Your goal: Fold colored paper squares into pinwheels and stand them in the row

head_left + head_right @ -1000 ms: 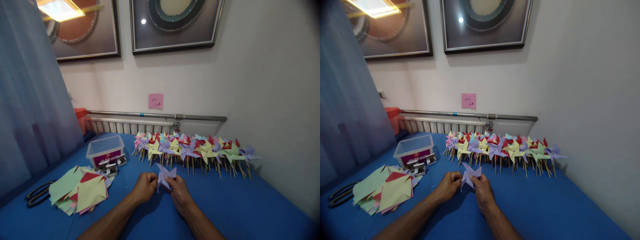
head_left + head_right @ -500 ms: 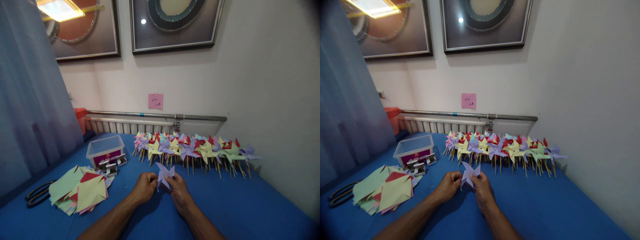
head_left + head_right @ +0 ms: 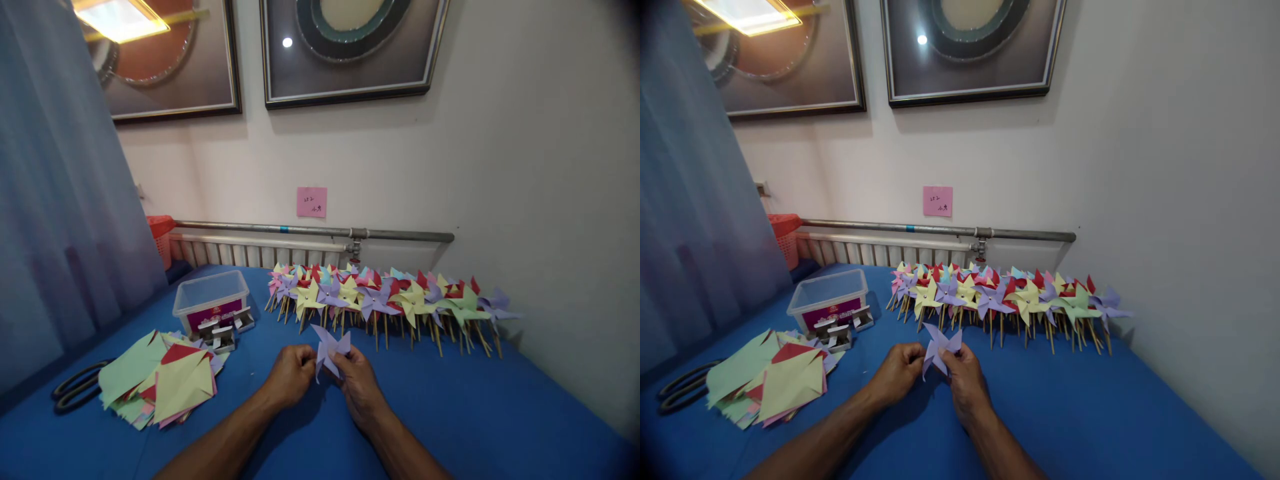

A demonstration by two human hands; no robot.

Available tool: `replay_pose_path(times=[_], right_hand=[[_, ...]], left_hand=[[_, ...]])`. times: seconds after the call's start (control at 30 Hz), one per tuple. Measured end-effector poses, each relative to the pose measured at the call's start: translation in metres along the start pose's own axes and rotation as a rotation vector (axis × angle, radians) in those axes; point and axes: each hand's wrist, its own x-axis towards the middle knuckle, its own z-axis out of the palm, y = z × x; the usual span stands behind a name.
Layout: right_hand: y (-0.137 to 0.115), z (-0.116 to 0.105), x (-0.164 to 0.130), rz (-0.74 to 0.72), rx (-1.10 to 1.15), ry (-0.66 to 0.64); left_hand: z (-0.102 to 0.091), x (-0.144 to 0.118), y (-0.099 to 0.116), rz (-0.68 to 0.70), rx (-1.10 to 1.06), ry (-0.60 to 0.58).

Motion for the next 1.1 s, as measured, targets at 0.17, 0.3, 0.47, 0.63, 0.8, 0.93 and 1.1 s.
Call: replay_pose_path(times=[0.17,0.3,0.47,0.63,0.8,0.93,1.1], right_hand=[[0.000,-0.001,0.000,-0.010,-0.015,0.011],[0.002,-0.001,0.002,-0.017,-0.022,0.024],[0.005,-0.002,0.004,-0.036,-0.023,0.034],[0.006,-0.004,0.004,-0.045,-0.015,0.006],[0.007,-0.004,0.005,-0.044,-0.024,0.018],[0.004,0.000,0.003,-0.038,0.003,0.027],[-0.001,0.000,0.004,-0.057,-0.021,0.037]], left_hand=[[0.000,0.000,0.000,0.015,0.008,0.005],[0.002,0.000,0.000,0.003,0.009,0.009],[0.006,0.001,-0.002,-0.016,0.010,0.028],[0.008,0.001,-0.006,-0.011,-0.008,0.033],[0.009,0.000,-0.003,0.011,-0.010,0.026],[0.011,0.001,-0.001,-0.018,0.012,0.062],[0.008,0.002,-0.001,-0.002,-0.006,0.050]])
